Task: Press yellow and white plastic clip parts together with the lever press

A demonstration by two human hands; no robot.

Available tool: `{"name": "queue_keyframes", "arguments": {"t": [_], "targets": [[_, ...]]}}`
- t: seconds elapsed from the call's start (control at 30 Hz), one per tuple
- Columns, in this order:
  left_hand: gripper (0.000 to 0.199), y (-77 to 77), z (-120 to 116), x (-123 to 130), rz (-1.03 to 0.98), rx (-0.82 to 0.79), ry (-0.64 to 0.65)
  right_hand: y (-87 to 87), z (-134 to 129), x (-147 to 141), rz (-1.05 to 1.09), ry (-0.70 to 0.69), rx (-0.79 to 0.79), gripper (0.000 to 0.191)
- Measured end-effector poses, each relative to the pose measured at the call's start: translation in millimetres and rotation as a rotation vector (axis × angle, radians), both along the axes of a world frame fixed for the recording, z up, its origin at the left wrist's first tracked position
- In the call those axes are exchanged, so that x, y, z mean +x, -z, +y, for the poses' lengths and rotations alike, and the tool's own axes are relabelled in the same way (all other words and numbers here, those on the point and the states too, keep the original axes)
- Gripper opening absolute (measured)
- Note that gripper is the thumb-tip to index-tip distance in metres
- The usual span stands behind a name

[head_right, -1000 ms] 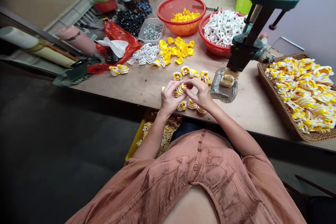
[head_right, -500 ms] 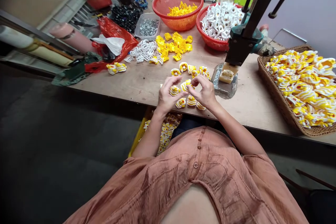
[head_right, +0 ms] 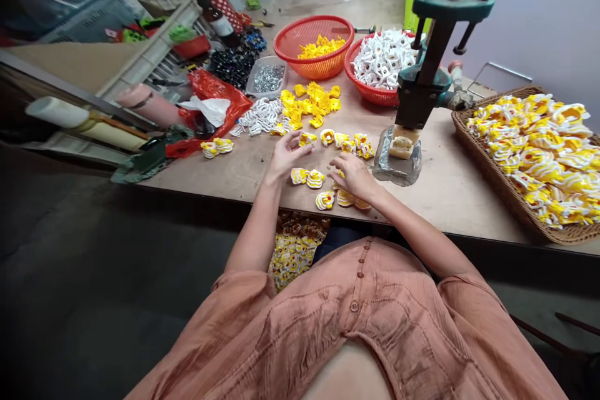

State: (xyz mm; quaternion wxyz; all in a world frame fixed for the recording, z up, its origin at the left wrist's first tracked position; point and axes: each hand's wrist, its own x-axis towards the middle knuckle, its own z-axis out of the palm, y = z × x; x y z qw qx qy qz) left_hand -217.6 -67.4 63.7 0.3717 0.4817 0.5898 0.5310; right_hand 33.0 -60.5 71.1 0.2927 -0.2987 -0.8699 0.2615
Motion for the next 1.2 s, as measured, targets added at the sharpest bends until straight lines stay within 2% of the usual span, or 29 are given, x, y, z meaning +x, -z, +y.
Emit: {"name": "queue_keyframes", "arguments": {"t": [0.1,0.2,0.27,0.43,0.6,0.73,0.8,0.87,0.9,0.97,1.03,1.2], "targets": [[0.057,-21.7,-32,22,-0.334,-0.011,0.148,-3.6,1,7,0.318,0.079,-0.049,0.018],[0.054,-42.7,-57,51,-0.440,-0.039,0.231,-14.5,0,9,0.554,0.088,-0.229,0.026],[0.052,-51.3,-67,66,-0.452,-0.051,0.259,-22.2,-3,10,0.646,0.076,-0.372,0.036],[0.048,-52.7,-72,82,-0.377,-0.033,0.254,-31.2,-11,19,0.732,0.076,-0.600,0.049],[0.048,-44.3,-72,88,-0.291,-0.001,0.239,-25.9,-13,25,0.732,0.135,-0.598,0.049],[0.053,-32.3,-61,73,-0.144,0.070,0.169,-15.8,-10,26,0.655,0.148,-0.582,0.040],[0.052,-25.8,-51,53,0.072,0.102,0.046,-11.0,-11,26,0.632,0.163,-0.555,0.036],[0.045,-21.4,-41,29,0.369,0.074,-0.053,-7.4,-15,28,0.621,0.179,-0.519,0.032],[0.041,-20.3,-37,17,0.507,0.023,-0.049,-6.3,-17,29,0.612,0.184,-0.499,0.031],[0.035,-19.7,-29,0,0.688,-0.112,0.071,-5.1,-21,34,0.584,0.186,-0.457,0.027],[0.034,-19.0,-16,-8,0.722,-0.179,0.184,-5.3,-25,38,0.557,0.190,-0.411,0.024],[0.046,-4.5,43,10,0.700,-0.069,0.122,-11.5,-30,42,0.531,0.178,-0.314,0.020]]}}
